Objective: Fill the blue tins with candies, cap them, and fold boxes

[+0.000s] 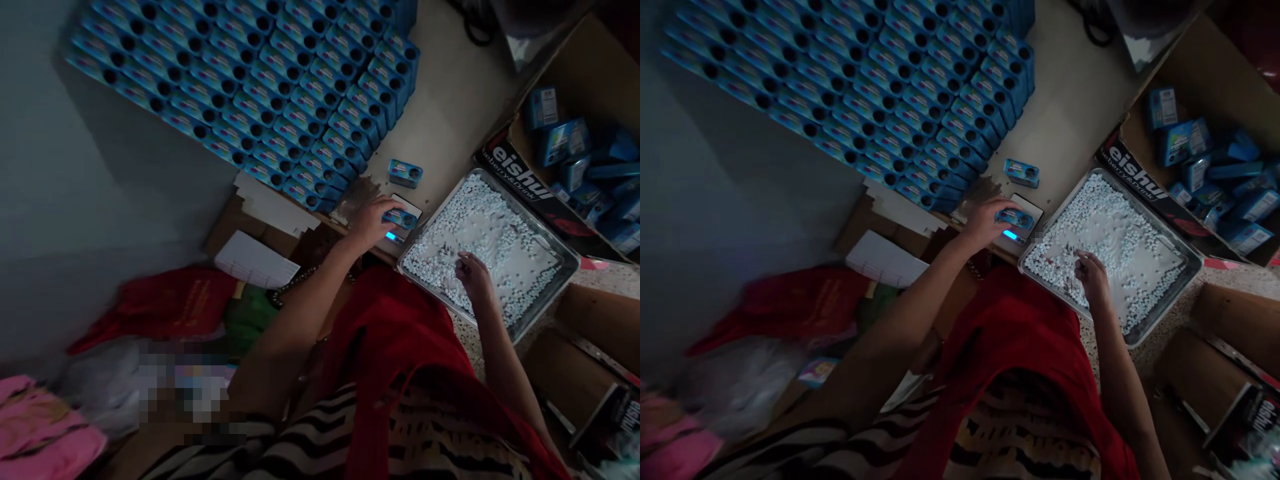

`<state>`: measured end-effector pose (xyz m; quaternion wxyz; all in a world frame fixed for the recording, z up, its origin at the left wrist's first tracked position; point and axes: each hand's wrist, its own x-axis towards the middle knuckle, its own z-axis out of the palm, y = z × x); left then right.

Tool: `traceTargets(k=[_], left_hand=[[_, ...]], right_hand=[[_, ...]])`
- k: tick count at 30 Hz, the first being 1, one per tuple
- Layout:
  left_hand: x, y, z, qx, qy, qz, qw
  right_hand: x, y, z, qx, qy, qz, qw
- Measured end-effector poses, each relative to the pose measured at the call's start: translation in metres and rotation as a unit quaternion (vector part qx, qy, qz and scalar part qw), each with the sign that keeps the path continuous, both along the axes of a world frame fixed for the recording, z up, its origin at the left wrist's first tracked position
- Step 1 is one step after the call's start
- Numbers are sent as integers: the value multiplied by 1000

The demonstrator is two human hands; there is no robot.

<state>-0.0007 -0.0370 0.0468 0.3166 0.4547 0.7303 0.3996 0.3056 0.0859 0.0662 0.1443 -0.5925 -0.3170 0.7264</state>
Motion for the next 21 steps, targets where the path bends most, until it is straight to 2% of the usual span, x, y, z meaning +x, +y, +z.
traceTargets(k=[2,5,8,11,14,17,21], left_hand=[[-1,-7,7,25,20,9,999],[-8,-34,25,18,53,41,998],[-18,-70,37,-23,76,112,990],[-26,-102,38,-53,100,188,976],[-29,-120,35,-83,101,216,968],[-28,-124,30,-108,100,209,967],[-23,-120,25,-116,106,170,973]], right_hand=[[-25,-2,14,-23,79,32,996],[-58,-2,35,-35,179,86,979],[-78,3,46,-2,195,123,973],[-83,15,48,17,163,119,979],[-76,30,44,34,128,81,988],[-66,39,38,40,92,52,994],[-56,39,28,25,15,57,998]])
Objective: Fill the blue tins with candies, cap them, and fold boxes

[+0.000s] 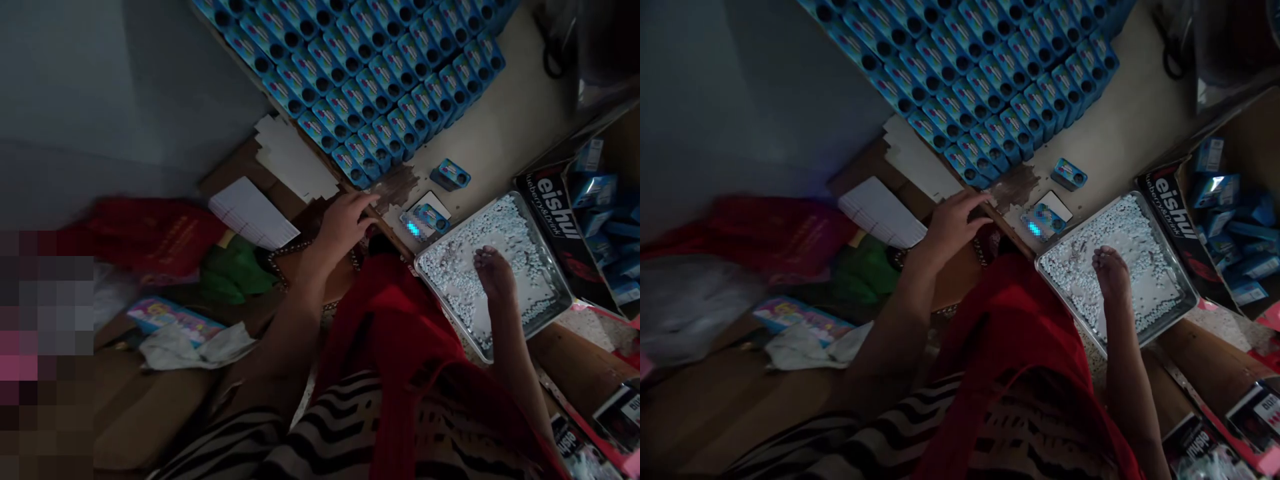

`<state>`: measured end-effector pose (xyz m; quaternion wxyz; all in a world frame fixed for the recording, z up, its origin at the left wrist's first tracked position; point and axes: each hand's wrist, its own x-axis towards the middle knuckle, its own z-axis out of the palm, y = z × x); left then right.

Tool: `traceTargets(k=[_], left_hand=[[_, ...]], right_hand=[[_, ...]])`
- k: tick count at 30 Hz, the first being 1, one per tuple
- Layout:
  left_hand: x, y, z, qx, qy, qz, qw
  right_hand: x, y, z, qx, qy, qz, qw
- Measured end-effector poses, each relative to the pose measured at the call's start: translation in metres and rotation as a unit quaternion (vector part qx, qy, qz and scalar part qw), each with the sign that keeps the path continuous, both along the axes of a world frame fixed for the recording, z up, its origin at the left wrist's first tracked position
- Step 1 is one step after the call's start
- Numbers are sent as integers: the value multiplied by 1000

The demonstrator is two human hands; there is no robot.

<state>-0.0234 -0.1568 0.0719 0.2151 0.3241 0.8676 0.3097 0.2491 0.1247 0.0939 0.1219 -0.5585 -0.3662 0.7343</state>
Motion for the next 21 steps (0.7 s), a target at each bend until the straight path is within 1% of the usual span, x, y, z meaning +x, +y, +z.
traceTargets(k=[2,5,8,11,15,17,19,21], left_hand=[[2,3,-2,-7,0,-19,1000],[3,7,-3,-26,1,-43,999],[2,10,-5,-40,1,-58,997],[1,15,-10,-42,1,-63,997],[3,25,-18,-23,-21,-70,997],[5,31,-23,-8,-37,-74,997],[8,38,-28,14,-58,-63,996],[11,48,-34,55,-82,-34,995]], right_hand=[[2,-3,-5,-18,-34,-6,999],[2,-9,-10,-36,-56,-3,998],[2,-16,-10,-30,-51,25,998],[2,-22,-6,-8,-35,48,998],[1,-26,0,41,15,66,997],[1,-27,3,54,34,75,995],[1,-25,4,59,38,79,994],[4,-23,6,67,30,90,993]])
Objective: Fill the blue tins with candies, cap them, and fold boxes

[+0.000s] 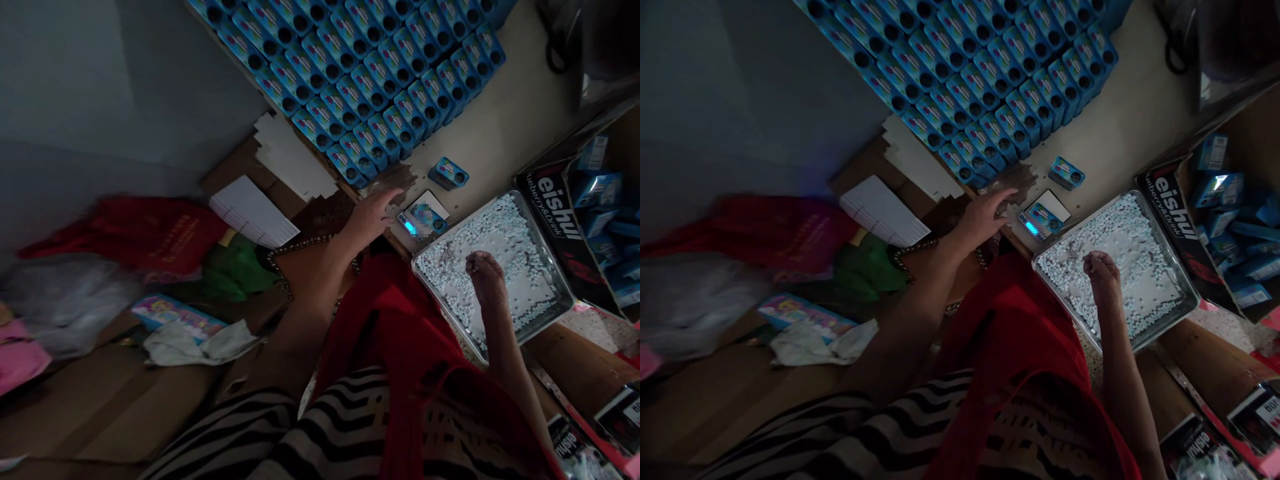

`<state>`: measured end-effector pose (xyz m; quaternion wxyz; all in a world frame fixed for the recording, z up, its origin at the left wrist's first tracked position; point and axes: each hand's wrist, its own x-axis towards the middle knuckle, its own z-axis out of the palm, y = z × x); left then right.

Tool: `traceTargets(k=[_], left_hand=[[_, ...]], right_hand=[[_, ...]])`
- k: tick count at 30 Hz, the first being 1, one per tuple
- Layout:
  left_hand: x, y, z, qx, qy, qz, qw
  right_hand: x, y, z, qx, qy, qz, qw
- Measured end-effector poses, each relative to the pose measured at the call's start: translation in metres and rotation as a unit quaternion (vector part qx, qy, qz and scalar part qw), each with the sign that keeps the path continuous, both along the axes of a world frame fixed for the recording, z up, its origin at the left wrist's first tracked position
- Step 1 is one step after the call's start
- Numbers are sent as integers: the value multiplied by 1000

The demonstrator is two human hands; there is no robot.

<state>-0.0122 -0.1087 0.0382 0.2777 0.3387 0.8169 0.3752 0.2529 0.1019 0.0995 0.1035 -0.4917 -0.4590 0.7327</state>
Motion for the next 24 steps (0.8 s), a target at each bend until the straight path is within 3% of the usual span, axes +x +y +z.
traceTargets(k=[3,6,8,10,12,14,17,20,24], left_hand=[[5,20,-12,76,-33,23,996],[11,46,-21,120,-62,-19,991],[19,62,-19,119,-72,-49,989],[32,76,-5,107,-33,-102,988],[52,86,19,98,57,-180,977],[76,91,47,88,148,-239,956],[103,89,76,71,195,-278,938],[107,81,76,37,186,-271,944],[89,70,55,10,151,-218,964]], right_hand=[[5,5,-1,59,-35,28,997],[6,5,-8,206,-105,12,973],[-1,2,-15,254,-126,-11,959],[-11,-1,-25,167,-103,-44,980],[-22,-3,-34,0,-49,-84,995],[-28,-3,-41,-136,1,-105,985],[-26,-5,-49,-235,41,-102,966],[-20,-13,-55,-294,40,-126,947],[-21,-28,-61,-326,36,-162,931]])
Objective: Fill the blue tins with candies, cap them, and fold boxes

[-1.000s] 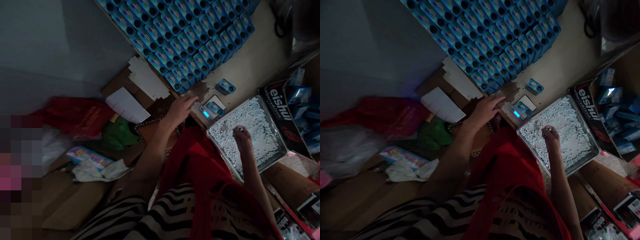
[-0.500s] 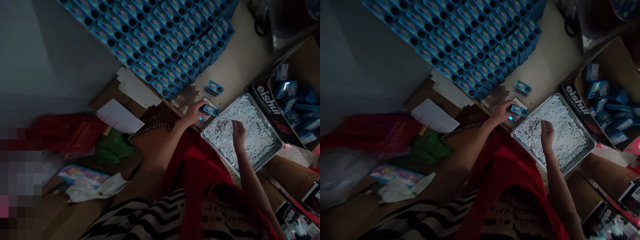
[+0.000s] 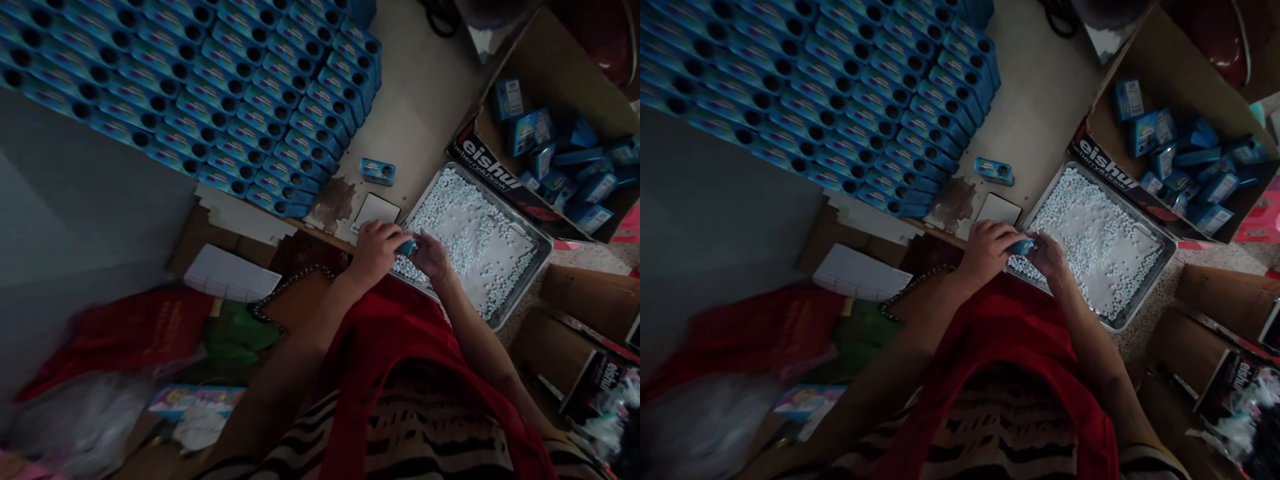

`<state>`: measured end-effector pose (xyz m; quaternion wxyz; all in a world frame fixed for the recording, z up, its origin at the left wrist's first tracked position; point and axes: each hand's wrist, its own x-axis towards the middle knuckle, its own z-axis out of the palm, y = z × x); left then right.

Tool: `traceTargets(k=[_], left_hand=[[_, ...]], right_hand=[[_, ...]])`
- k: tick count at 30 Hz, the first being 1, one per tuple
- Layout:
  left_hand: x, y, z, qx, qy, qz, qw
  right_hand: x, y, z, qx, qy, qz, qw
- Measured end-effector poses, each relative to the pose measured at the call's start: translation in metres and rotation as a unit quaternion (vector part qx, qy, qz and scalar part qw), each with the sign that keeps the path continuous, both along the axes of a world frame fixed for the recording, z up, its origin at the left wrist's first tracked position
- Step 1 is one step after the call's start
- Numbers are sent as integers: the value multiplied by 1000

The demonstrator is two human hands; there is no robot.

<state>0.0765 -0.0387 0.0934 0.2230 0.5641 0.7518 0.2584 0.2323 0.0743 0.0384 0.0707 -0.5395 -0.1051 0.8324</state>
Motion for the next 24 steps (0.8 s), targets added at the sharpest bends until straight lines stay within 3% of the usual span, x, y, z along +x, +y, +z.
traceTargets(k=[3,10,13,16,19,24], left_hand=[[-9,-1,-8,-5,-35,26,999],[9,3,17,7,-3,2,1000],[11,1,16,-5,3,19,1000],[3,-4,4,-9,-25,40,999],[-13,-13,-13,21,-115,82,990],[-47,-26,-55,69,-328,194,922]], right_hand=[[-3,-4,-2,1,8,-2,1000],[4,-1,1,13,24,-24,999],[4,-3,2,20,20,-27,999],[1,-6,3,29,30,-16,999],[-1,-6,3,40,30,-6,999],[8,3,8,49,29,2,998]])
